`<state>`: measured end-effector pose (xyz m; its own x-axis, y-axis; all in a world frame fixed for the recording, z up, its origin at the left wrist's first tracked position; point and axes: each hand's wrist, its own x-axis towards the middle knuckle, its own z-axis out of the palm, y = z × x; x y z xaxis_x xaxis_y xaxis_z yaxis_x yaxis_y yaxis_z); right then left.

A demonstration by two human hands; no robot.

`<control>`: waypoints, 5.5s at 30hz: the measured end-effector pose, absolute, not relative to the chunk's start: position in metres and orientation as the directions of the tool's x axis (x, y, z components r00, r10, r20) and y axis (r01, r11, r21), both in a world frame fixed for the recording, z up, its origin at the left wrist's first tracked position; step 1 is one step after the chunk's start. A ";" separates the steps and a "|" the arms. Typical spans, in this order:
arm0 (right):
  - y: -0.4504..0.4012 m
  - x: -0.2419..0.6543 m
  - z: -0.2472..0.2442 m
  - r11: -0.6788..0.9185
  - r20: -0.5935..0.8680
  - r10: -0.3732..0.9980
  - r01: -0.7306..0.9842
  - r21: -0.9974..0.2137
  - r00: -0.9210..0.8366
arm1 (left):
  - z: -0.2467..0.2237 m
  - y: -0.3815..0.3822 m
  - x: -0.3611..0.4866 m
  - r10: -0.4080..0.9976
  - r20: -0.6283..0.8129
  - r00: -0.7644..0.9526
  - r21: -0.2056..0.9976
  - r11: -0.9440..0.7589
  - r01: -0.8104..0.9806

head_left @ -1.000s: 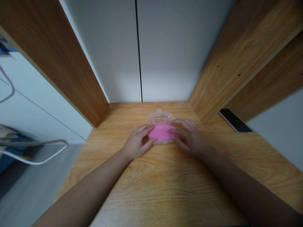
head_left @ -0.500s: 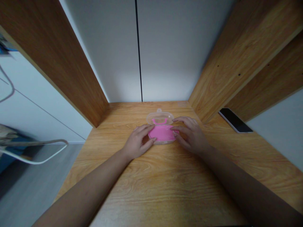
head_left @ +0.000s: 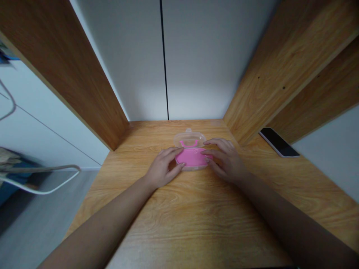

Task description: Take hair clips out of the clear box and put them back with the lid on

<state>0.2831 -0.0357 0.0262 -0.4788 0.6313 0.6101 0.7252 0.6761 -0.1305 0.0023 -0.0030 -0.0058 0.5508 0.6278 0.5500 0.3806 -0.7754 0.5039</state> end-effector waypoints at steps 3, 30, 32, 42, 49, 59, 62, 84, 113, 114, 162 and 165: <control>-0.036 0.283 0.027 0.656 0.600 0.651 0.742 -0.138 -0.464 | -0.006 -0.003 0.002 0.625 0.555 0.548 0.501 -0.778 0.379; -0.035 0.282 0.025 0.681 0.527 0.675 0.710 -0.177 -0.517 | -0.006 -0.003 0.003 0.629 0.553 0.546 0.510 -0.774 0.375; -0.035 0.281 0.025 0.689 0.517 0.673 0.703 -0.176 -0.529 | -0.006 -0.003 0.003 0.629 0.554 0.546 0.511 -0.774 0.374; -0.036 0.281 0.027 0.707 0.513 0.665 0.679 -0.197 -0.543 | -0.004 -0.004 0.003 0.633 0.548 0.546 0.505 -0.771 0.387; -0.023 0.305 0.022 0.540 0.581 0.753 0.795 -0.275 -0.310 | -0.003 -0.004 0.003 0.645 0.546 0.534 0.508 -0.762 0.402; -0.010 0.343 0.018 0.611 0.229 0.790 0.701 -0.368 -0.568 | -0.005 -0.003 0.002 0.686 0.538 0.490 0.525 -0.728 0.441; -0.014 0.340 0.021 0.605 0.188 0.788 0.683 -0.409 -0.586 | -0.005 -0.004 0.002 0.689 0.536 0.488 0.528 -0.725 0.443; -0.011 0.329 0.013 0.613 0.264 0.790 0.711 -0.344 -0.554 | -0.007 -0.002 0.002 0.684 0.540 0.491 0.530 -0.729 0.432; -0.014 0.335 0.017 0.562 0.145 0.821 0.734 -0.381 -0.553 | -0.005 -0.003 0.002 0.681 0.544 0.489 0.529 -0.731 0.430; -0.014 0.335 0.017 0.552 0.146 0.828 0.742 -0.381 -0.541 | -0.004 -0.004 0.003 0.681 0.545 0.489 0.529 -0.731 0.431; -0.040 0.260 0.021 0.510 0.573 0.796 0.727 -0.460 -0.196 | -0.002 -0.005 0.003 0.657 0.563 0.501 0.495 -0.754 0.432; -0.042 0.259 0.023 0.521 0.593 0.783 0.715 -0.465 -0.185 | -0.003 -0.004 0.003 0.659 0.562 0.500 0.496 -0.752 0.434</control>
<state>0.2587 -0.0417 0.0233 -0.1853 0.7835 0.5931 0.7154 0.5213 -0.4652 0.0030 -0.0045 -0.0026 0.4997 0.6592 0.5620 0.4340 -0.7520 0.4962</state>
